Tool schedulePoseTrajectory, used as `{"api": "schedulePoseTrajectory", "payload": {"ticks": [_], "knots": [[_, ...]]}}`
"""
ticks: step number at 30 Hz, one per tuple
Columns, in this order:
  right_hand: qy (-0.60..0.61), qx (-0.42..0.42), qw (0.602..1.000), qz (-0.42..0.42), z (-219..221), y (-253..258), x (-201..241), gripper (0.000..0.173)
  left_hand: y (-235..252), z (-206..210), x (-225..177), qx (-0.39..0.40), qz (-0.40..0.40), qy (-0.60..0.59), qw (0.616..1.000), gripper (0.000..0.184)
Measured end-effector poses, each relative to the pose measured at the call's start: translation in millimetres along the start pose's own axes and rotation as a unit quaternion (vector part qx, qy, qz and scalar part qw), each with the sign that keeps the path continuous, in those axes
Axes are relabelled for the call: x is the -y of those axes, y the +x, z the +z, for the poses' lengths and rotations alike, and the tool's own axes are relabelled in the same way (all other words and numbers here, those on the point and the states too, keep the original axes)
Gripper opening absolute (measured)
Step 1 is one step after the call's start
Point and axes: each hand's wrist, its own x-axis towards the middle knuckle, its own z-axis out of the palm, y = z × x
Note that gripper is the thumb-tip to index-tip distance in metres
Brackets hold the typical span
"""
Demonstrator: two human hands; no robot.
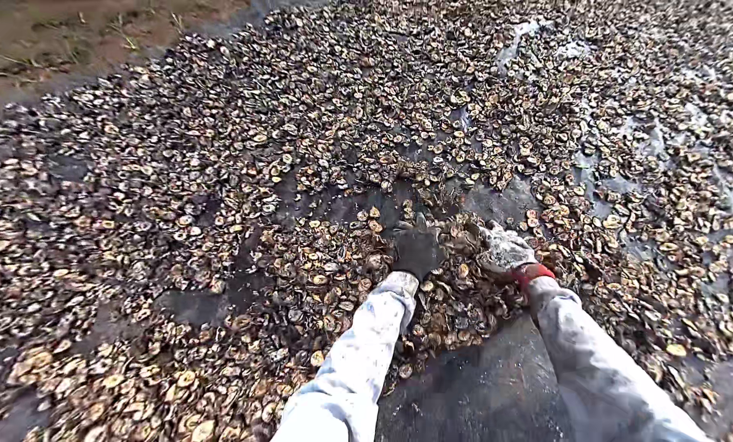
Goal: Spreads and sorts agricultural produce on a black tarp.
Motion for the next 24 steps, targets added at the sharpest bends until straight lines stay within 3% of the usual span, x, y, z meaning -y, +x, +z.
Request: {"api": "schedulePoseTrajectory", "payload": {"ticks": [3,6,8,9,11,12,13,16,17,19,21,24], "knots": [[-0.013,-0.001,0.999,0.045,42.3,-91.0,-14.4,0.075,-91.2,29.9,-26.2,0.101,0.033,-0.017,0.994,0.071],[0.058,-0.007,0.993,0.100,64.7,-168.2,-30.4,0.059,-158.9,52.5,-25.8,0.130,0.066,-0.133,0.980,0.067],[0.164,-0.013,0.980,0.113,59.8,-185.7,-40.3,0.052,-168.4,51.2,-14.4,0.090,0.073,-0.271,0.956,0.058],[0.241,-0.038,0.964,0.109,57.7,-184.6,-46.1,0.047,-162.9,47.1,-9.7,0.030,0.067,-0.372,0.925,0.052],[0.413,-0.104,0.900,0.091,48.7,-171.6,-47.6,0.038,-142.3,21.7,-3.3,-0.084,0.046,-0.481,0.871,0.047],[0.470,-0.132,0.868,0.090,44.5,-163.0,-47.7,0.036,-133.5,3.6,2.0,-0.115,0.042,-0.469,0.874,0.048],[0.474,-0.159,0.861,0.092,39.2,-157.9,-45.8,0.033,-126.3,-14.5,8.8,-0.127,0.052,-0.446,0.885,0.052],[0.213,-0.138,0.961,0.106,12.5,-155.5,-38.0,0.046,-86.9,-58.6,31.5,-0.204,0.078,-0.365,0.905,0.057],[0.151,-0.122,0.974,0.117,1.0,-152.9,-32.5,0.048,-70.9,-69.5,37.8,-0.250,0.071,-0.336,0.905,0.051],[0.136,-0.134,0.973,0.126,-16.7,-135.7,-25.7,0.047,-52.0,-89.5,51.5,-0.291,0.032,-0.244,0.925,0.044],[0.174,-0.176,0.962,0.117,-30.0,-114.2,-24.5,0.045,-41.1,-105.9,64.5,-0.211,-0.036,-0.119,0.970,0.055],[0.296,-0.251,0.920,0.054,-46.1,-84.3,-30.8,0.040,-3.8,-105.6,82.6,-0.134,-0.078,-0.010,0.988,0.072]]}}
